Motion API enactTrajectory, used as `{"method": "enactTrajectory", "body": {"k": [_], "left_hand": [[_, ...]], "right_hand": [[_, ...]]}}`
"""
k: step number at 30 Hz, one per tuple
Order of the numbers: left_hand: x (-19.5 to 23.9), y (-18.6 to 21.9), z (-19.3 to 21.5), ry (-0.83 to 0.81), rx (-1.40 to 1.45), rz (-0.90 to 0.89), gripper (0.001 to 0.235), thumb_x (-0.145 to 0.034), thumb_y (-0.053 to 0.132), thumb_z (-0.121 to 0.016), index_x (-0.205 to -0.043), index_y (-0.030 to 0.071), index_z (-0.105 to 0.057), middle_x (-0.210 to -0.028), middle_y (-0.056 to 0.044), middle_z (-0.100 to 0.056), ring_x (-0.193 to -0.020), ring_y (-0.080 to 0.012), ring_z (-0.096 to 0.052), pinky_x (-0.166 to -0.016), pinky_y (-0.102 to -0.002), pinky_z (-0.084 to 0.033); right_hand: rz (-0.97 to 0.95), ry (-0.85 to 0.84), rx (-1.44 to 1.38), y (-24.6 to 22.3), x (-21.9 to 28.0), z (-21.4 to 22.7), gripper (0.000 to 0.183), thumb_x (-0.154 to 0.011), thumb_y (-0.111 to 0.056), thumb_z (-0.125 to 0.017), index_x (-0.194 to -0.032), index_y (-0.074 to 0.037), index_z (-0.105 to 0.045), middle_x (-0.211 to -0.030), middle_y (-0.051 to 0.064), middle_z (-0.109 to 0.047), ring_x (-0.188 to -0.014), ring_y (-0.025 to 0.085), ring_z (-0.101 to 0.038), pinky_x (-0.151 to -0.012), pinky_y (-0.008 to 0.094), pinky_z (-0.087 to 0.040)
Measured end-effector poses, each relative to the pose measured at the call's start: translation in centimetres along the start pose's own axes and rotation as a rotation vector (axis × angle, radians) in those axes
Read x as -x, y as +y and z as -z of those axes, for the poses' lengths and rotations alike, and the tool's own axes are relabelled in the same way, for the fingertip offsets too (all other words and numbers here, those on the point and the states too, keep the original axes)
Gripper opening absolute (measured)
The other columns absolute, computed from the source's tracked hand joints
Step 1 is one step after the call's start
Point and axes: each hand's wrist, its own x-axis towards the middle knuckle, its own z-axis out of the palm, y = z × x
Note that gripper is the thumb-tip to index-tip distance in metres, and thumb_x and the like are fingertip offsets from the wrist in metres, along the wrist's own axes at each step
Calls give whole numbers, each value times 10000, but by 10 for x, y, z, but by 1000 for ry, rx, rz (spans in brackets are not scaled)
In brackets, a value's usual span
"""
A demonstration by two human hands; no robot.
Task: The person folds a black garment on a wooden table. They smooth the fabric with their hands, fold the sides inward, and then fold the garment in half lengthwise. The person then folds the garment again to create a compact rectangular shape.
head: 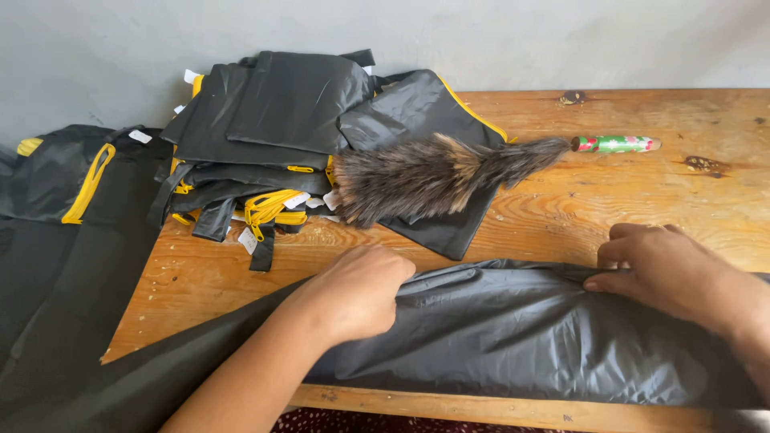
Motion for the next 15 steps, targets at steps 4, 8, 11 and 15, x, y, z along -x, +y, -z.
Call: {"method": "enactTrajectory", "body": {"k": [4,8,11,15], "left_hand": [[-25,-14,10,-93,47,19,84,-676,5,-558,-701,78,-524,-765,-122,-618,-734,-322,-612,-613,-461,-426],[-50,-29,17,-265,84,45,126,-787,242,-762,-847,162,-686,-799,-40,-645,-734,-215,-578,-610,-386,-412],[-57,-31,18,-312,103,69,150,-813,269,-760,-924,175,-727,-847,-22,-687,-779,-195,-601,-645,-362,-434],[-50,-12,12,-187,-57,93,301,-883,356,-672,-1092,144,-717,-1159,-150,-713,-1069,-363,-674,-855,-473,-541]], "right_hand": [[18,532,468,-70,56,18,401,-763,-660,-633,-1011,-347,-662,-976,-55,-652,-943,209,-728,-1210,503,-452],[462,814,138,-126,80,-4,840,-794,-685,-629,-1434,-163,-478,-1473,128,-493,-1419,291,-447,-1209,556,-314],[507,746,172,-131,69,-28,989,-860,-813,-494,-1615,-204,-302,-1679,62,-313,-1561,243,-274,-1260,458,-192],[574,651,112,-112,61,-22,842,-952,-668,-513,-1618,-190,-320,-1687,13,-321,-1564,199,-258,-1253,407,-158]]}}
